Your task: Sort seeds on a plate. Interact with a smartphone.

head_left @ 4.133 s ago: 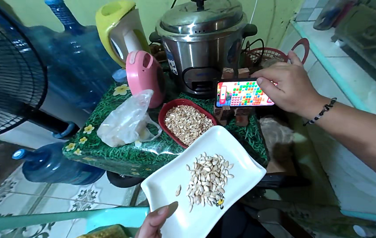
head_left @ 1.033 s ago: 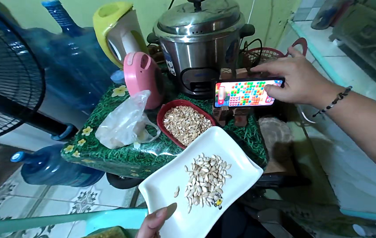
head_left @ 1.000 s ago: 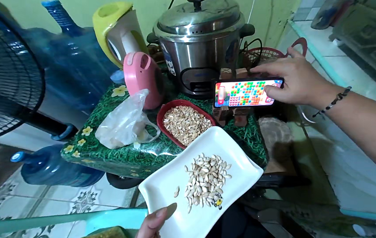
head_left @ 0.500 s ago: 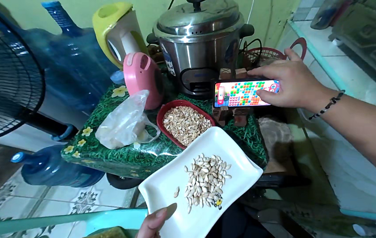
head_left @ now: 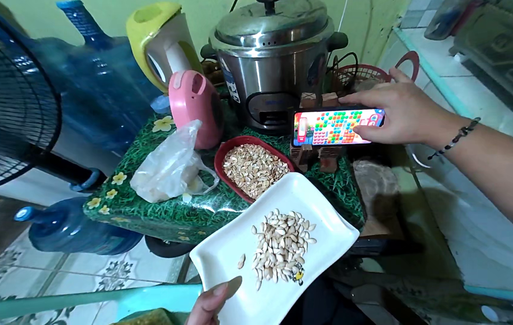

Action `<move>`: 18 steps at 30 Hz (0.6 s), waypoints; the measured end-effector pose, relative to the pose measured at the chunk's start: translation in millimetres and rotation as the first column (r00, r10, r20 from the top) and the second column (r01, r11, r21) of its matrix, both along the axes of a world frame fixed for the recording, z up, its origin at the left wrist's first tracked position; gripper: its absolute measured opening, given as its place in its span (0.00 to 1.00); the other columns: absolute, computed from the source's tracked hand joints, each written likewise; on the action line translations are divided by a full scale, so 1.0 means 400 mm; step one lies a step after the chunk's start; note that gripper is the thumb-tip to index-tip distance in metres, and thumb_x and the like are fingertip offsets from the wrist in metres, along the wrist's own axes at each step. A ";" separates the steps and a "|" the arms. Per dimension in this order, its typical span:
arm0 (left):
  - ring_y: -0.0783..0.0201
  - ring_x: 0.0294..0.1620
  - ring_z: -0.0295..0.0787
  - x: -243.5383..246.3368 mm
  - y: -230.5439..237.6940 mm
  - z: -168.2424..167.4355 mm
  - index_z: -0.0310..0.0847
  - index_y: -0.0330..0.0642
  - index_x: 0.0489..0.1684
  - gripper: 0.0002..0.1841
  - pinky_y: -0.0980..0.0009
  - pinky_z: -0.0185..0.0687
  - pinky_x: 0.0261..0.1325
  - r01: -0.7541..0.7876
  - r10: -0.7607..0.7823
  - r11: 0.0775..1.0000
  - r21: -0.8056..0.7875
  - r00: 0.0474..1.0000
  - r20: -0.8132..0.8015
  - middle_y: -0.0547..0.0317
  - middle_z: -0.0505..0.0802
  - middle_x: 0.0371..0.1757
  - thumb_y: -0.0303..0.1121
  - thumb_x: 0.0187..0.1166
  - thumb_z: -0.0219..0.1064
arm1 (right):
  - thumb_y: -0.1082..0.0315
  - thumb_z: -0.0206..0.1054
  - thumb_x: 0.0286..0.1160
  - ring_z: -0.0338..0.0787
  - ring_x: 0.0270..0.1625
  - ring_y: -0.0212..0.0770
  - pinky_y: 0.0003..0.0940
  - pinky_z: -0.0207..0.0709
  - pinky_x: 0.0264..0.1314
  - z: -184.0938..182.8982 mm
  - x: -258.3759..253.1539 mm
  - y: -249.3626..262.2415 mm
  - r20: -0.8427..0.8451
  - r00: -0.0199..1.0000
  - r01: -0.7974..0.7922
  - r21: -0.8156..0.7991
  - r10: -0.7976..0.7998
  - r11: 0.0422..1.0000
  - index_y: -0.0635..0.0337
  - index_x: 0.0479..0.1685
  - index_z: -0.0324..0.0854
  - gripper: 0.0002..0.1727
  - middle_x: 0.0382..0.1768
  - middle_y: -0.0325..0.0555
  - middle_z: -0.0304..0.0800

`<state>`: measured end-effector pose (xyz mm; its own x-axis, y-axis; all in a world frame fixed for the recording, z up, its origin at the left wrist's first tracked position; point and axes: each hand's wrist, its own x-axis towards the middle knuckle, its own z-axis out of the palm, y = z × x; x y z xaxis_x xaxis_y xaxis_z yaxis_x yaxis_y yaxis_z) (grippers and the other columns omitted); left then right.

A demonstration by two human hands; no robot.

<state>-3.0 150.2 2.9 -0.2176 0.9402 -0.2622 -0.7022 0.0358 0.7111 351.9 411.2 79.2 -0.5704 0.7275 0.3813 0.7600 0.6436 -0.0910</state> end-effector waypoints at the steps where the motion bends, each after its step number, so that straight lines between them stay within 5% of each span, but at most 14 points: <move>1: 0.66 0.39 0.97 0.000 0.000 0.000 0.93 0.47 0.35 0.09 0.65 0.94 0.45 -0.001 0.001 1.000 0.001 1.000 0.002 0.55 0.98 0.36 0.30 0.70 0.64 | 0.43 0.60 0.67 0.91 0.62 0.60 0.84 0.44 0.81 -0.001 -0.002 -0.001 0.001 1.000 0.001 0.005 -0.001 1.000 0.52 0.76 0.81 0.37 0.56 0.54 0.94; 18: 0.66 0.39 0.97 0.002 0.001 0.001 0.92 0.46 0.35 0.09 0.64 0.94 0.45 -0.023 0.024 1.000 -0.020 1.000 0.018 0.55 0.97 0.35 0.30 0.68 0.64 | 0.46 0.59 0.69 0.91 0.60 0.60 0.84 0.43 0.81 -0.010 -0.011 -0.004 -0.020 1.000 0.005 0.040 -0.004 0.999 0.54 0.73 0.84 0.34 0.53 0.54 0.95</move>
<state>-2.1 150.4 3.1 -0.2347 0.9293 -0.2850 -0.7159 0.0331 0.6974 347.5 409.7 75.0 -0.5588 0.7140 0.4218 0.7613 0.6434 -0.0805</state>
